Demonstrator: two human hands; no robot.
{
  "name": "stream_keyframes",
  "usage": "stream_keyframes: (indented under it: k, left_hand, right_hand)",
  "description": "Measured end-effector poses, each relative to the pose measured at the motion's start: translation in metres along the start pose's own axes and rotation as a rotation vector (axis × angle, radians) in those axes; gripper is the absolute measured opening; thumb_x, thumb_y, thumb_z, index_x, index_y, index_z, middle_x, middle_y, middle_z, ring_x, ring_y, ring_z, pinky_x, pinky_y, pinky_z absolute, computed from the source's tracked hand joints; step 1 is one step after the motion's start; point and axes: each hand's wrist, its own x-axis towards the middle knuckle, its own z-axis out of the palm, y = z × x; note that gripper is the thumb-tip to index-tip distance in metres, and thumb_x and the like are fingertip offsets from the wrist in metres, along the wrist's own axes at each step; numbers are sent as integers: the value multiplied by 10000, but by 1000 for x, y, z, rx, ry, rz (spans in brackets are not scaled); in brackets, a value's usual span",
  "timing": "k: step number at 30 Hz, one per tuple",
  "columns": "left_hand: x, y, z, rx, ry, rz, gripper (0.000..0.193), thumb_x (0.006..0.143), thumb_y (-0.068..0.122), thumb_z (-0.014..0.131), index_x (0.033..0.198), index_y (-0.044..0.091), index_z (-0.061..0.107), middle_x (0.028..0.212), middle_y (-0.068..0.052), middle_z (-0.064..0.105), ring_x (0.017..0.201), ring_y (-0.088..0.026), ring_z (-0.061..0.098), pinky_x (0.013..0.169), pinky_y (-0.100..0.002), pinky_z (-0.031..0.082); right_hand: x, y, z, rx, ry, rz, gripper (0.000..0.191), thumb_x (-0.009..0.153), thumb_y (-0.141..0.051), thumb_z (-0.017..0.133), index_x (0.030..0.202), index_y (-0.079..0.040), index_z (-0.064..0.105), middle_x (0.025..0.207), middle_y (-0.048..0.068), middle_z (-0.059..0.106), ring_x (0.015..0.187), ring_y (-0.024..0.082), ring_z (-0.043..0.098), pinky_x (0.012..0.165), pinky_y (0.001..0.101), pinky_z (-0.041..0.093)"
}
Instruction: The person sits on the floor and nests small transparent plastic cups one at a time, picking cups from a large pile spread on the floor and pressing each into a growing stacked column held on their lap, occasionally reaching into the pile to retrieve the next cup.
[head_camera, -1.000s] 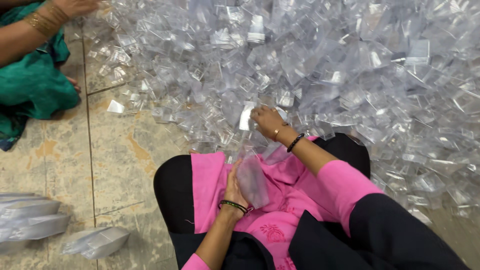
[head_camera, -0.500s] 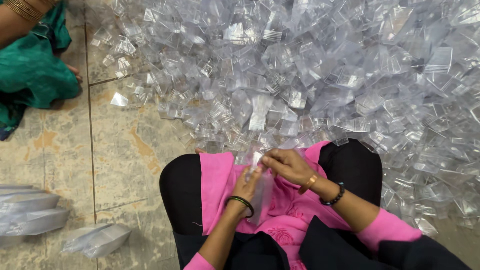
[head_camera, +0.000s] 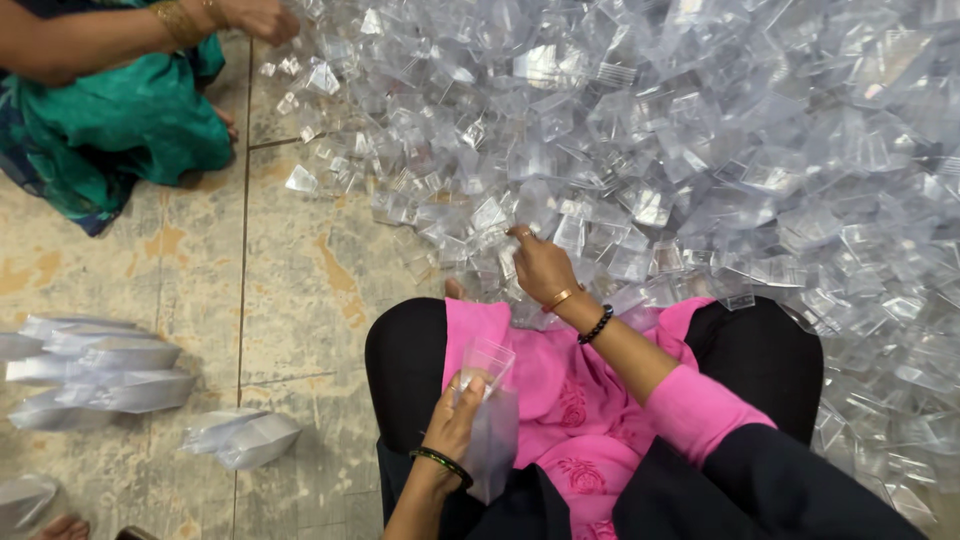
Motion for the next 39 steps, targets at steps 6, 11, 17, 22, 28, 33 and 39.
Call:
stream_keyframes:
  k: [6,11,17,22,28,33,39]
  left_hand:
    - [8,-12,6,-22,-60,-41,380,973,422,614,1177,102,635,964,-8,642,862,-101,593,759,-272,507]
    - [6,-22,5,-79,-65,-12,390,982,435,641,1170,94,622,993,-5,611,905,-103,564,797,-277,488]
    - [10,-18,8,2,-42,-48,456,944,492,614,1202,117,636,1037,-8,644,956,-107,595,844,-278,506]
    - [16,-15,14,-30,-54,-37,487,930,501,621,1227,115,618,1074,-12,638,990,-119,585,874,-295,497]
    - [17,-21,12,21,-13,-55,525,938,513,633,1241,84,620,1074,-20,622,996,-130,569,885,-300,479]
    - [37,-18,23,52,-16,0,520,913,483,660,1264,101,621,1066,-8,650,988,-110,582,881,-271,476]
    - [65,-2,43,315,-249,53,540,911,442,706,1282,58,626,1063,-12,685,963,-103,616,844,-258,505]
  right_hand:
    - [28,-35,19,23,-161,-799,394,882,-16,526,1232,-85,695,1156,180,713,945,351,682,742,451,550]
    - [35,-27,14,-269,-319,-953,223,851,-272,704,939,-67,712,1027,93,714,972,309,648,888,456,506]
    - [39,-12,-21,-239,-657,-686,375,795,-375,812,967,-58,711,982,102,681,964,316,645,846,439,518]
    - [32,-8,-3,-311,-537,-712,236,703,-215,773,914,-110,753,998,82,701,970,333,677,808,463,542]
    - [23,14,7,-273,-444,-547,262,740,-151,765,998,-116,742,978,66,737,942,302,717,803,438,574]
    - [-11,48,-75,498,-259,-80,312,865,-282,825,985,-30,683,877,38,715,805,162,689,700,301,565]
    - [-55,48,-137,250,-534,-148,428,713,-360,898,882,-35,675,721,40,660,663,172,639,595,320,510]
